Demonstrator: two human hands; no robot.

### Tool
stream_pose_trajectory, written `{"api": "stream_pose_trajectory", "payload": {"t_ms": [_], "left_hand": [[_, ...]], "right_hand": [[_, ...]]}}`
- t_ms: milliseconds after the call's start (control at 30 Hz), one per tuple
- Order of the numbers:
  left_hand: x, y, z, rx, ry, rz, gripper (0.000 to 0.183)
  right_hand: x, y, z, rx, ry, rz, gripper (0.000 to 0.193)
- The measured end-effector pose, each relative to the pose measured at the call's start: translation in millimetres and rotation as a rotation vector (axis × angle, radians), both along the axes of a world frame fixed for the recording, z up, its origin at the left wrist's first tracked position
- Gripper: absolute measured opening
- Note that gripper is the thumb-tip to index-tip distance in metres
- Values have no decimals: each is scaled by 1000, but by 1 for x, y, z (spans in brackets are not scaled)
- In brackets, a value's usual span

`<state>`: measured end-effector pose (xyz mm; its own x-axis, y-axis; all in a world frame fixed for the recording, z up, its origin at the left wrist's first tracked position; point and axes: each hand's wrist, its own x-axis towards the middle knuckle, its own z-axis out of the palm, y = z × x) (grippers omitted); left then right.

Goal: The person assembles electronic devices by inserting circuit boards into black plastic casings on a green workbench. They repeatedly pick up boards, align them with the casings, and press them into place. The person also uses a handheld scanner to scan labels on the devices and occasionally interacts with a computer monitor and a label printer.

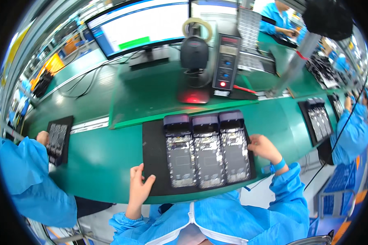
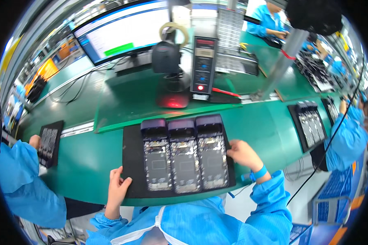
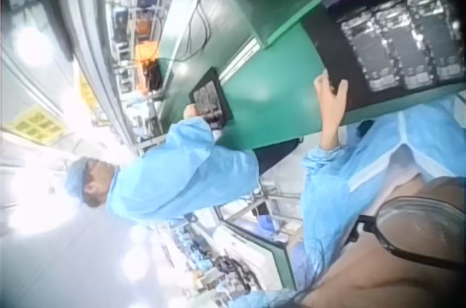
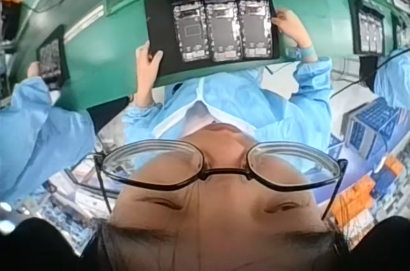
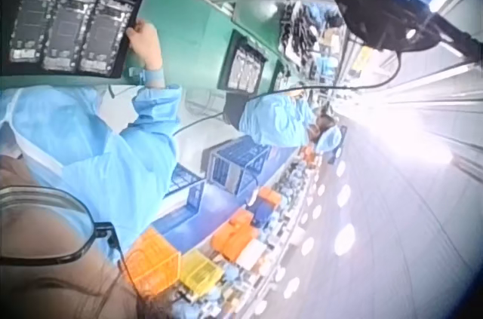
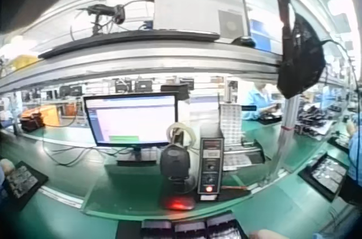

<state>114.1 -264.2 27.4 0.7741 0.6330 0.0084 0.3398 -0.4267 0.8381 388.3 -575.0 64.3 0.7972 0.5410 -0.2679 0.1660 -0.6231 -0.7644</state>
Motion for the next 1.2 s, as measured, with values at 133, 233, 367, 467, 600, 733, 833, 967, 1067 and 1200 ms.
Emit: {"api": "stream_pose_trajectory", "payload": {"t_ms": [133,233,367,467,600,733,833,967,1067,1200], "left_hand": [[34,-30,9,13,76,-230,56],[36,-24,13,113,174,-305,57],[46,-22,27,475,-13,-162,58],[55,-25,30,-222,-233,-295,58],[71,-34,25,-876,-213,-402,60],[89,-46,24,-1052,-220,-348,64],[100,-48,30,-1145,-216,-258,63],[109,-42,27,-1241,-97,-290,54],[119,-57,18,-1200,80,-417,43],[114,-52,10,-1278,-18,-392,44]], "right_hand": [[36,-39,-13,-96,-231,-248,24],[29,-39,-23,41,-691,-264,29],[0,-28,-27,98,-553,-374,36],[-9,-26,-37,132,-593,-388,46],[-14,-15,-31,219,-523,-354,49],[-10,-9,-32,239,-498,-319,53],[1,-8,-18,242,-323,-285,56],[53,5,32,39,-568,-241,51],[111,32,44,406,-617,-462,36],[132,77,54,659,-277,-626,37]]}}
